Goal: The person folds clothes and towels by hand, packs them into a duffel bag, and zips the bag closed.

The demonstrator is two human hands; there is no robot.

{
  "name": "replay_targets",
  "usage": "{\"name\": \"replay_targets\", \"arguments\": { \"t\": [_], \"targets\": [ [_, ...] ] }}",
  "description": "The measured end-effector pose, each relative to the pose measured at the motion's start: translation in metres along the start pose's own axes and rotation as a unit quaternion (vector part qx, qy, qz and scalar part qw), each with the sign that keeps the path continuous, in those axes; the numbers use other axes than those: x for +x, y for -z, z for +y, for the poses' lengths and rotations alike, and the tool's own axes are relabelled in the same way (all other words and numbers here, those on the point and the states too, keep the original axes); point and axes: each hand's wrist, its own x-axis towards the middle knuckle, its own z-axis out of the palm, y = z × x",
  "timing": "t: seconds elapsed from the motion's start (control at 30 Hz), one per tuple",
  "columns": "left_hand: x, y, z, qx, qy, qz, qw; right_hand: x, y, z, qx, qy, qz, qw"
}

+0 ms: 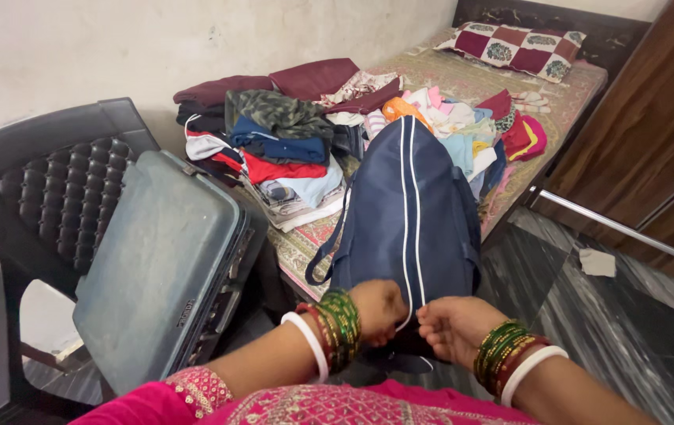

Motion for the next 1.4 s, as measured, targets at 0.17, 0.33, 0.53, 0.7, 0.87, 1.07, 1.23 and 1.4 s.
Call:
{"name": "replay_targets", "arguments": {
  "t": [0.17, 0.33, 0.53, 0.7, 0.87, 1.07, 1.23, 1.4],
  "targets": [
    [-0.029, 0.011, 0.032, 0.119, -0.014, 0.160, 0.980, -0.012, -0.025, -0.003, -0.082, 0.103, 0.033, 0.991],
    [-0.008, 0.019, 0.046, 0.216, -0.022, 0.198, 0.956, -0.029, -0.040, 0.008, -0.371, 0.297, 0.121, 0.871],
    [0.010, 0.024, 0.054, 0.307, -0.041, 0.153, 0.938, -0.063, -0.055, 0.002, -0.577, 0.331, 0.225, 0.712],
    [-0.028, 0.015, 0.049, 0.218, -0.084, 0.193, 0.953, -0.067, -0.051, 0.004, -0.603, 0.315, 0.256, 0.687],
    [-0.037, -0.007, -0.004, 0.182, -0.172, 0.372, 0.894, -0.038, -0.027, 0.020, -0.464, 0.379, 0.322, 0.734],
    [0.024, 0.004, -0.094, -0.203, -0.077, 0.158, 0.963, -0.001, -0.006, 0.037, -0.367, 0.411, 0.404, 0.730],
    [0.059, -0.009, -0.122, -0.520, -0.015, 0.054, 0.852, 0.009, -0.008, 0.033, -0.045, 0.103, 0.236, 0.965],
    [0.074, -0.005, -0.113, -0.604, 0.012, 0.073, 0.794, -0.001, -0.025, 0.003, 0.060, 0.054, 0.161, 0.984]
  ]
}}
